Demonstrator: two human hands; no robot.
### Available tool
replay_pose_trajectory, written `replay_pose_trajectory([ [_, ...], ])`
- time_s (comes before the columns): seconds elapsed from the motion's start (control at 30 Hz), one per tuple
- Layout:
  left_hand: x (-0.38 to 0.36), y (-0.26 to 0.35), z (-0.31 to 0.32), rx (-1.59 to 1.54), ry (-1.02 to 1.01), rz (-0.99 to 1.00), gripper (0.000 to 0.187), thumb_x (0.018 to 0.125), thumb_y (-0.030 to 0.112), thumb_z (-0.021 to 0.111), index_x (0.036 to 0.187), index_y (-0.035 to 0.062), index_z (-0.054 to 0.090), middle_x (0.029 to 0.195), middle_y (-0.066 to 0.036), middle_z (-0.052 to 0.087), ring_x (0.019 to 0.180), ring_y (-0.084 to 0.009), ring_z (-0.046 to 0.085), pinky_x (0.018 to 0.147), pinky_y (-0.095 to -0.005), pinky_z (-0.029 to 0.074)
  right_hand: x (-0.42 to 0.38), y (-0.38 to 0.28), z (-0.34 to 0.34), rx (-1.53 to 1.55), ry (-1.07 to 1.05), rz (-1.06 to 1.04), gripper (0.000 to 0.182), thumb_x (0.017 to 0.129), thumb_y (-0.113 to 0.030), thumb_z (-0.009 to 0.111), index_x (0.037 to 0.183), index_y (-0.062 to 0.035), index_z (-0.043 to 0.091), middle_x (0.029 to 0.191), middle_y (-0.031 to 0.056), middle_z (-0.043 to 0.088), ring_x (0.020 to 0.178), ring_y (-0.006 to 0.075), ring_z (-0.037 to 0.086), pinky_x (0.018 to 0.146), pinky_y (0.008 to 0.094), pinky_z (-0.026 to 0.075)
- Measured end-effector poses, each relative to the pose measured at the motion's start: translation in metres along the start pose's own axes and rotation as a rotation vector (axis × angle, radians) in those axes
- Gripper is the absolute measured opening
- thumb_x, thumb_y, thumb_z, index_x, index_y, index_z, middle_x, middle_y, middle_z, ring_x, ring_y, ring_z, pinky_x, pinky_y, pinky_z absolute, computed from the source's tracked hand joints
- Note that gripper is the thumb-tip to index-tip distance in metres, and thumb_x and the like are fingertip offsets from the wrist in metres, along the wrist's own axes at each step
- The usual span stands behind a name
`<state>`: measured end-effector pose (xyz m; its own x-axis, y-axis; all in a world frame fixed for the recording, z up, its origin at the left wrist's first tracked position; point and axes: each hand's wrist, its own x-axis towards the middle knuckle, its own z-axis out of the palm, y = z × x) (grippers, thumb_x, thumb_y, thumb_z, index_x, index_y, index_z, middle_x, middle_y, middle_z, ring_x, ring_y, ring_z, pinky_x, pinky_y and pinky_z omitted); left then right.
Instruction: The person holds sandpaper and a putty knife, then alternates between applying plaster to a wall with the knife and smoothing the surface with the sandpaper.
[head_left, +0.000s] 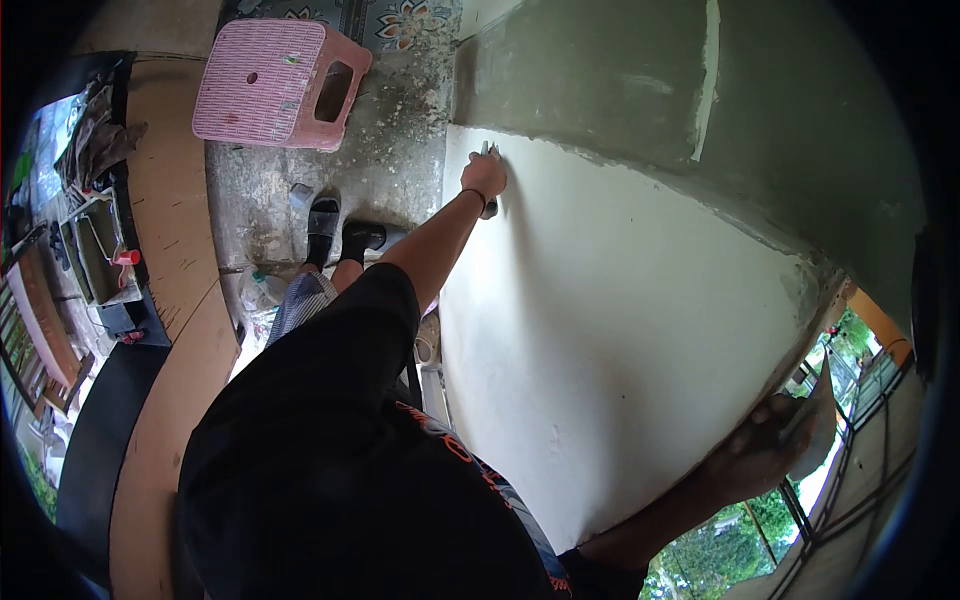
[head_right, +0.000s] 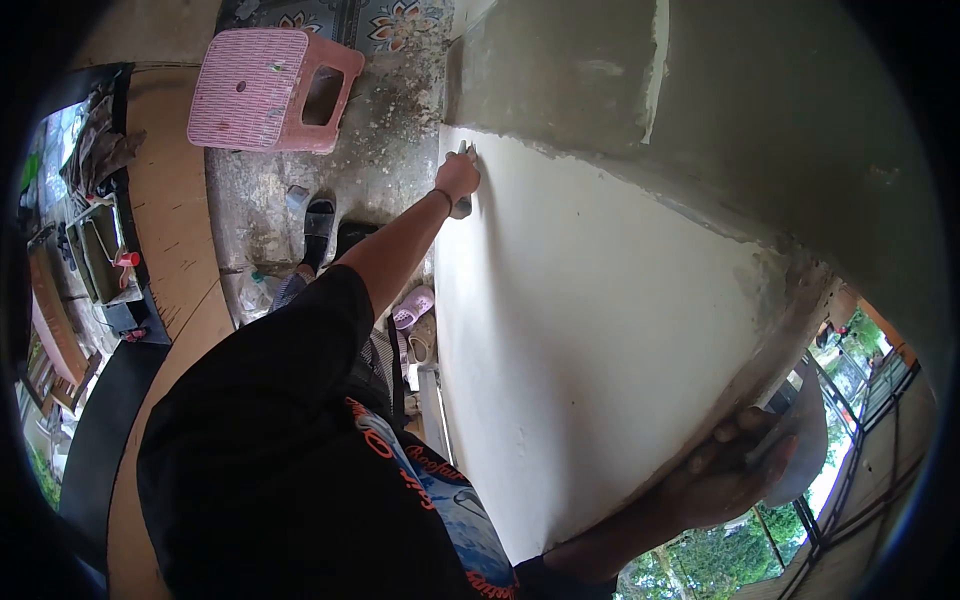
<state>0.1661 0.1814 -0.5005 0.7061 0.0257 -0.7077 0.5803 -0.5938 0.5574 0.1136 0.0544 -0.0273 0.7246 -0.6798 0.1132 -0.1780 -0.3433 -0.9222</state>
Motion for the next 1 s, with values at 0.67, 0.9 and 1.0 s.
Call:
replay_pose_trajectory([
  [0.67,-0.073,0.042,-0.034,-0.195,0.187,0.127,0.046,0.081,0.005,0.045,0.126,0.0080,0.046,0.103,-0.026,0.046,0.079,-0.0386,0.060,0.071,-0.0419,0.052,0.004,0.001,-0.004,0.031,-0.069,0.042,0.045,0.093,-0.038,0.038,0.082,0.0012,0.056,0.058,0.0070,0.055,0.032,0.0067,0.035,0.029,0.0166,0.027],
  [0.9,-0.066,0.047,-0.044,-0.109,0.171,0.141,0.045,0.078,0.002,0.045,0.124,0.0044,0.047,0.108,-0.027,0.044,0.081,-0.0373,0.060,0.072,-0.0424,0.052,-0.005,-0.004,0.010,0.007,0.019,0.033,0.042,0.094,-0.035,0.037,0.081,0.0000,0.056,0.054,0.0059,0.052,0.030,0.0066,0.031,0.029,0.0159,0.026],
  [1.0,-0.074,0.046,-0.048,-0.049,0.117,0.176,0.042,0.081,0.005,0.046,0.123,0.0007,0.046,0.107,-0.028,0.044,0.084,-0.0378,0.060,0.072,-0.0417,0.052,-0.003,-0.004,0.013,-0.026,0.102,0.015,0.043,0.093,-0.037,0.037,0.081,-0.0005,0.056,0.054,0.0061,0.052,0.029,0.0068,0.031,0.029,0.0160,0.027],
])
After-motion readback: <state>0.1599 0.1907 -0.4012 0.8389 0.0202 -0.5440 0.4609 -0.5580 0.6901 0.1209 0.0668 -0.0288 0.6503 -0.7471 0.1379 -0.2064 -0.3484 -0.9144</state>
